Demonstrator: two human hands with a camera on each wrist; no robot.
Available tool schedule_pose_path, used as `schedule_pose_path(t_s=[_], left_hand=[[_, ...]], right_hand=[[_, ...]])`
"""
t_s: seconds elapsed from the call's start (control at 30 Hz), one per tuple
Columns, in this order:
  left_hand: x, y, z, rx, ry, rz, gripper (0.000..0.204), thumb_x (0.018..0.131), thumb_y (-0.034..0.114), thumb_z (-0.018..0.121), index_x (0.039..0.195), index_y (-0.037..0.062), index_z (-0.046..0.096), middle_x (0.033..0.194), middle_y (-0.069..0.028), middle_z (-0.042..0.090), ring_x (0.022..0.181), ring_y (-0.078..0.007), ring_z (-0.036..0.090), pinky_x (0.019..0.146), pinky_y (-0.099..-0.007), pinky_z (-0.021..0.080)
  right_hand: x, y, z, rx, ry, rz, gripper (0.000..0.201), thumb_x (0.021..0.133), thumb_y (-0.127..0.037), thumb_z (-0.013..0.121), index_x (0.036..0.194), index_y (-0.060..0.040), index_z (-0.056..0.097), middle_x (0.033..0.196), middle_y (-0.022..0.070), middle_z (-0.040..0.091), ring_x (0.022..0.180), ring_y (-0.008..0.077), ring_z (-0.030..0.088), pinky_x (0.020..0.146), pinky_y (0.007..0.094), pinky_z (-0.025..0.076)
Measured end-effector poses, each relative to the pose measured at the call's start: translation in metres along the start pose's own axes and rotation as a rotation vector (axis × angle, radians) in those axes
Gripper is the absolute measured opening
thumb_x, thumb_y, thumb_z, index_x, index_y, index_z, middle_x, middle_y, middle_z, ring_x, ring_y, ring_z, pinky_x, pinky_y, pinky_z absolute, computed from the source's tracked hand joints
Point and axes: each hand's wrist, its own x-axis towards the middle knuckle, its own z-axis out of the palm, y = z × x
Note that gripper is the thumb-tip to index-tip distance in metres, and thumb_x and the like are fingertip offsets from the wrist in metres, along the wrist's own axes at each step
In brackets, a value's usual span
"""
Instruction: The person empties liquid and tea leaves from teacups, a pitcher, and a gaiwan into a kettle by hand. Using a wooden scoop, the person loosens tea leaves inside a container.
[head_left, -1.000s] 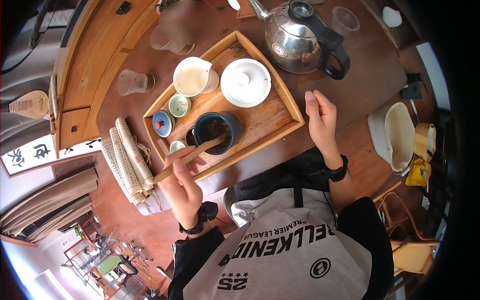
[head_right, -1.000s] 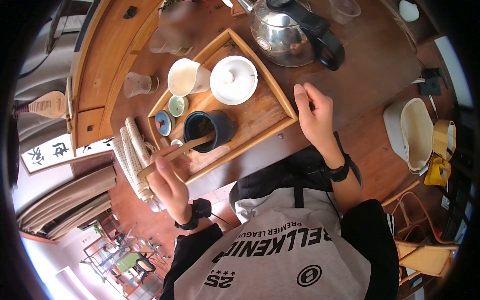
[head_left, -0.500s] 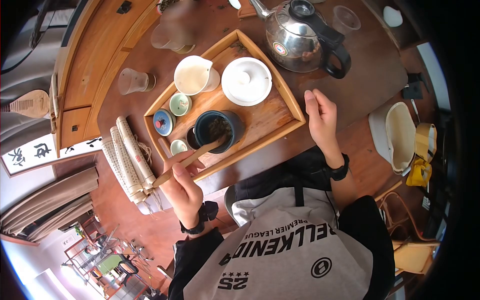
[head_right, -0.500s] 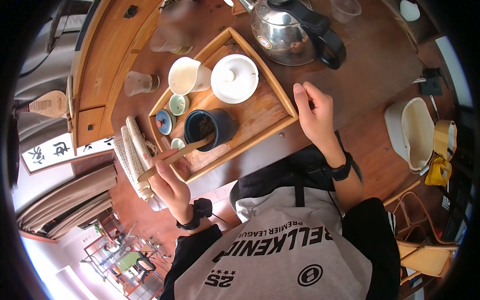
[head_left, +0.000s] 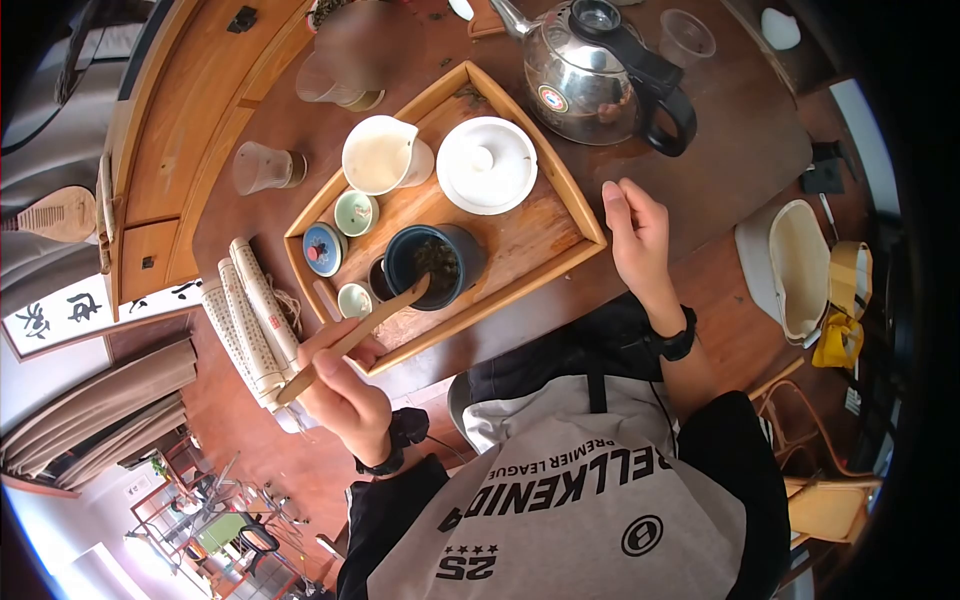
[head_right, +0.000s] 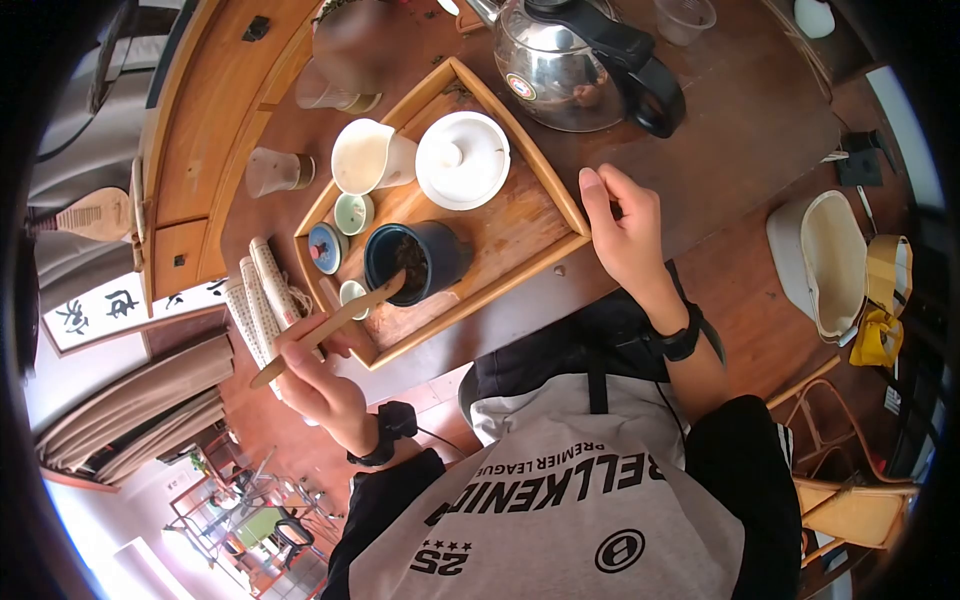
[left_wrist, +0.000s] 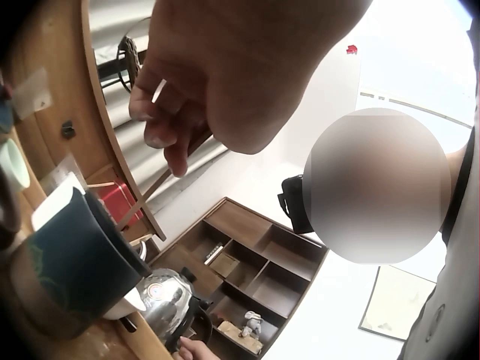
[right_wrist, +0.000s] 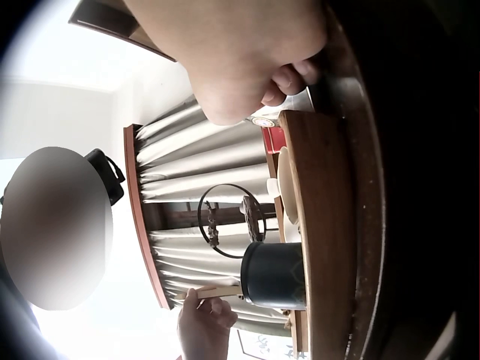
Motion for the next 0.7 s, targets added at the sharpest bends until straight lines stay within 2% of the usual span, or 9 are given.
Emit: schedule_pose_path(t_s=[0.03, 0.1, 0.17, 0.43, 0.53, 0.7], left_hand=[[-0.001, -0.001, 0.000, -0.032, 0.071, 0.012, 0.032, 0.103, 0.014, 0.034, 0.101, -0.0057, 0.059, 0.068, -0.0089, 0.062, 0.055, -0.0114, 0.054, 0.052, -0.0223, 0.042], [0.002, -0.002, 0.003, -0.039, 0.086, -0.018, 0.031, 0.104, 0.014, 0.034, 0.101, -0.0055, 0.058, 0.068, -0.0084, 0.062, 0.055, -0.0109, 0.054, 0.052, -0.0223, 0.042], [0.005, -0.010, 0.005, 0.082, -0.066, -0.042, 0.031, 0.104, 0.014, 0.035, 0.100, -0.0053, 0.059, 0.067, -0.0079, 0.062, 0.056, -0.0102, 0.054, 0.052, -0.0222, 0.041], [0.011, 0.004, 0.007, 0.065, 0.028, -0.040, 0.034, 0.104, 0.016, 0.036, 0.096, -0.0059, 0.061, 0.066, -0.0065, 0.062, 0.055, -0.0093, 0.052, 0.051, -0.0223, 0.039], [0.013, 0.000, 0.010, 0.116, -0.003, 0.000, 0.034, 0.104, 0.017, 0.037, 0.096, -0.0060, 0.061, 0.066, -0.0069, 0.062, 0.054, -0.0097, 0.051, 0.050, -0.0227, 0.038], [0.013, -0.008, 0.014, 0.061, -0.047, -0.041, 0.034, 0.104, 0.017, 0.036, 0.099, -0.0060, 0.060, 0.067, -0.0076, 0.063, 0.053, -0.0097, 0.049, 0.050, -0.0227, 0.037]], right_hand=[[0.000, 0.000, 0.000, -0.004, -0.006, -0.002, 0.036, 0.098, -0.012, 0.057, 0.069, -0.0010, 0.038, 0.059, -0.0001, 0.028, 0.058, 0.0049, 0.026, 0.049, 0.0270, 0.023], [0.000, 0.002, 0.000, 0.008, -0.009, 0.002, 0.037, 0.098, -0.012, 0.057, 0.069, -0.0010, 0.038, 0.058, -0.0002, 0.028, 0.058, 0.0049, 0.026, 0.049, 0.0271, 0.023], [0.000, 0.002, 0.001, 0.018, -0.008, 0.005, 0.037, 0.098, -0.012, 0.057, 0.069, -0.0010, 0.038, 0.058, -0.0002, 0.028, 0.057, 0.0050, 0.026, 0.049, 0.0272, 0.023], [0.000, 0.000, 0.000, -0.007, -0.007, -0.010, 0.036, 0.098, -0.012, 0.057, 0.069, -0.0006, 0.039, 0.057, 0.0001, 0.029, 0.056, 0.0051, 0.027, 0.049, 0.0272, 0.023], [0.000, -0.001, 0.000, -0.010, -0.001, -0.017, 0.036, 0.098, -0.012, 0.057, 0.069, -0.0005, 0.039, 0.057, 0.0003, 0.029, 0.056, 0.0052, 0.027, 0.048, 0.0275, 0.023], [0.000, -0.001, 0.000, -0.001, -0.004, -0.016, 0.036, 0.098, -0.012, 0.057, 0.069, -0.0003, 0.039, 0.057, 0.0009, 0.029, 0.056, 0.0055, 0.027, 0.048, 0.0275, 0.024]])
